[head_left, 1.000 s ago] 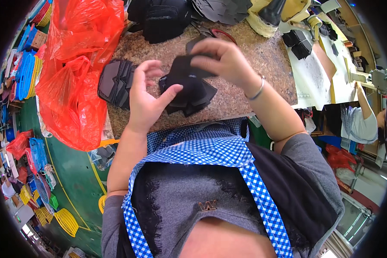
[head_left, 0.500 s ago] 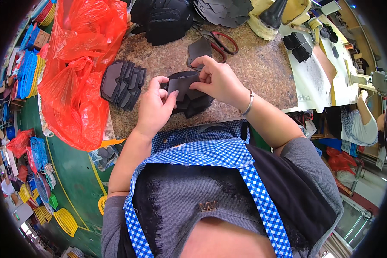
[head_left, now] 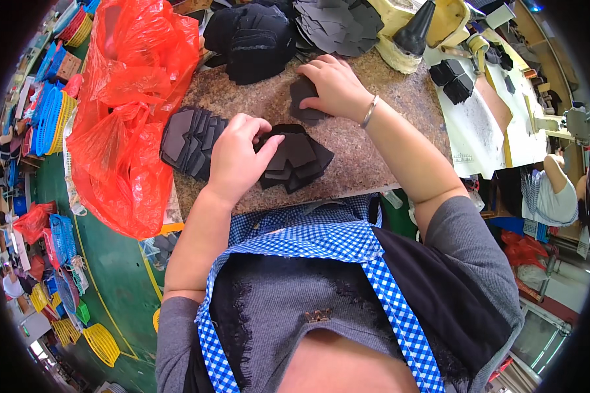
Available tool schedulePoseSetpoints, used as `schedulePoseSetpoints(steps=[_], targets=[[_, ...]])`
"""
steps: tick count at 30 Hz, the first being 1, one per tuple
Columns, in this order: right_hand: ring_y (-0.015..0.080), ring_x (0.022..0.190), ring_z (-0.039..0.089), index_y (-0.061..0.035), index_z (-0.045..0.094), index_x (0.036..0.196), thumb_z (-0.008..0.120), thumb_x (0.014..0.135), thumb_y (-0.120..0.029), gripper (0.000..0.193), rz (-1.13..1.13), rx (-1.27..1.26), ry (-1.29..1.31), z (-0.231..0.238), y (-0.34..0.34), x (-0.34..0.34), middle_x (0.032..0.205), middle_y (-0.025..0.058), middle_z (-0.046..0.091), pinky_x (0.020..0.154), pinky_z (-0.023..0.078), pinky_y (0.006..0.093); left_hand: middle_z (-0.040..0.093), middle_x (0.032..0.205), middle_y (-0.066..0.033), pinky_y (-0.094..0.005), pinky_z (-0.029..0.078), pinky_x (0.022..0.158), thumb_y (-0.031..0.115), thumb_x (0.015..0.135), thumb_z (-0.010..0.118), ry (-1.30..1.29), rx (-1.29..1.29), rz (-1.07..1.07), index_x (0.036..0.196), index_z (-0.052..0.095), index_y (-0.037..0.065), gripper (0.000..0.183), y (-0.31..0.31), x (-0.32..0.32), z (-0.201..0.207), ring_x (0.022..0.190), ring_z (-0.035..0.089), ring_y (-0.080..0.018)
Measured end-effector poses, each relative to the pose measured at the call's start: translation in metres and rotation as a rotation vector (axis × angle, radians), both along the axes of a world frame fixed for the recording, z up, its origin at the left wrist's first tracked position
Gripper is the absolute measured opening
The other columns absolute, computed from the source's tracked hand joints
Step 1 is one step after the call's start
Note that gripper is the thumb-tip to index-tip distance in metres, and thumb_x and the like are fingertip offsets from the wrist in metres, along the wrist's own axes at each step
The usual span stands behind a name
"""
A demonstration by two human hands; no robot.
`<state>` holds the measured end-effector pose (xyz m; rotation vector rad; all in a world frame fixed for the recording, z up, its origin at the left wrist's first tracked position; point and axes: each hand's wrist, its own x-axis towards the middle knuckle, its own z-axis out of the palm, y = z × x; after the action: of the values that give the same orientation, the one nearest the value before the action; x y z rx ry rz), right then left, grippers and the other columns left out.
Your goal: Sorting and stacking cut-out shoe upper components at a factory workbench.
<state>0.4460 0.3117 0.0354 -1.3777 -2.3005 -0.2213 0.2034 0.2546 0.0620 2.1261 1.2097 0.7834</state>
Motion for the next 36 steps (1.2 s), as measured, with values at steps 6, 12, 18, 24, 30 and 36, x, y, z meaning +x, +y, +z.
schedulePoseSetpoints(steps=[6,12,18,24,30,36], targets=[[0.0278,0.085,0.061,-0.0067,0.066,0.095,0.074,0.074,-0.013,0.024,0.118,0.001,0.33,0.035,-0.022,-0.022,0.085,0.0057,0.062,0.077,0.05,0.0388,0.064,0.089,-0.0017,-0.0231,0.047,0.069,0.019,0.094,0.065,-0.544,-0.52,0.015,0.097,0.063,0.003,0.016,0.004,0.009,0.006,0.078,0.057,-0.0081],[0.0236,0.085,0.062,-0.0031,0.062,0.097,0.078,0.073,-0.006,0.029,0.285,-0.043,0.743,0.055,-0.069,-0.056,0.092,0.0089,0.059,0.075,0.054,0.0327,0.062,0.091,-0.0003,-0.0189,0.043,0.073,0.02,0.098,0.059,-1.047,-0.604,0.017,0.1,0.059,0.003,0.017,-0.001,0.024,0.007,0.08,0.053,-0.0042],[0.0143,0.092,0.063,0.0031,0.059,0.107,0.075,0.083,-0.003,0.029,0.302,-0.851,1.295,0.043,-0.062,-0.049,0.103,0.0058,0.063,0.086,0.053,0.0284,0.063,0.088,-0.0001,-0.0189,0.045,0.075,0.012,0.099,0.055,-0.95,-0.514,-0.06,0.103,0.062,0.001,0.013,-0.007,0.012,0.002,0.08,0.055,-0.0044],[0.0191,0.079,0.067,-0.0015,0.063,0.105,0.073,0.085,-0.017,0.027,-0.21,-0.699,1.092,0.018,-0.014,-0.001,0.094,0.0083,0.068,0.071,0.055,0.0311,0.064,0.083,-0.0007,-0.0223,0.048,0.072,0.008,0.098,0.054,-1.104,-0.69,0.067,0.086,0.057,0.005,0.013,0.0,-0.003,0.01,0.074,0.058,-0.0062],[0.035,0.096,0.062,-0.0015,0.061,0.113,0.086,0.065,-0.027,0.059,0.153,-0.283,0.703,0.039,-0.048,-0.036,0.112,0.0177,0.062,0.086,0.051,0.0391,0.054,0.07,0.0004,-0.0232,0.04,0.058,0.017,0.096,0.061,-0.478,-0.163,0.205,0.08,0.058,0.003,0.021,0.01,0.011,-0.016,0.064,0.047,-0.0039],[0.0167,0.071,0.066,-0.001,0.071,0.097,0.071,0.083,-0.006,0.015,-0.12,-0.396,1.02,0.03,-0.039,-0.028,0.079,0.0076,0.071,0.068,0.053,0.0289,0.065,0.084,-0.0071,-0.0305,0.051,0.07,0.016,0.084,0.073,-0.346,0.226,0.136,0.092,0.064,0.002,0.018,0.075,0.039,0.002,0.074,0.063,-0.0194]])
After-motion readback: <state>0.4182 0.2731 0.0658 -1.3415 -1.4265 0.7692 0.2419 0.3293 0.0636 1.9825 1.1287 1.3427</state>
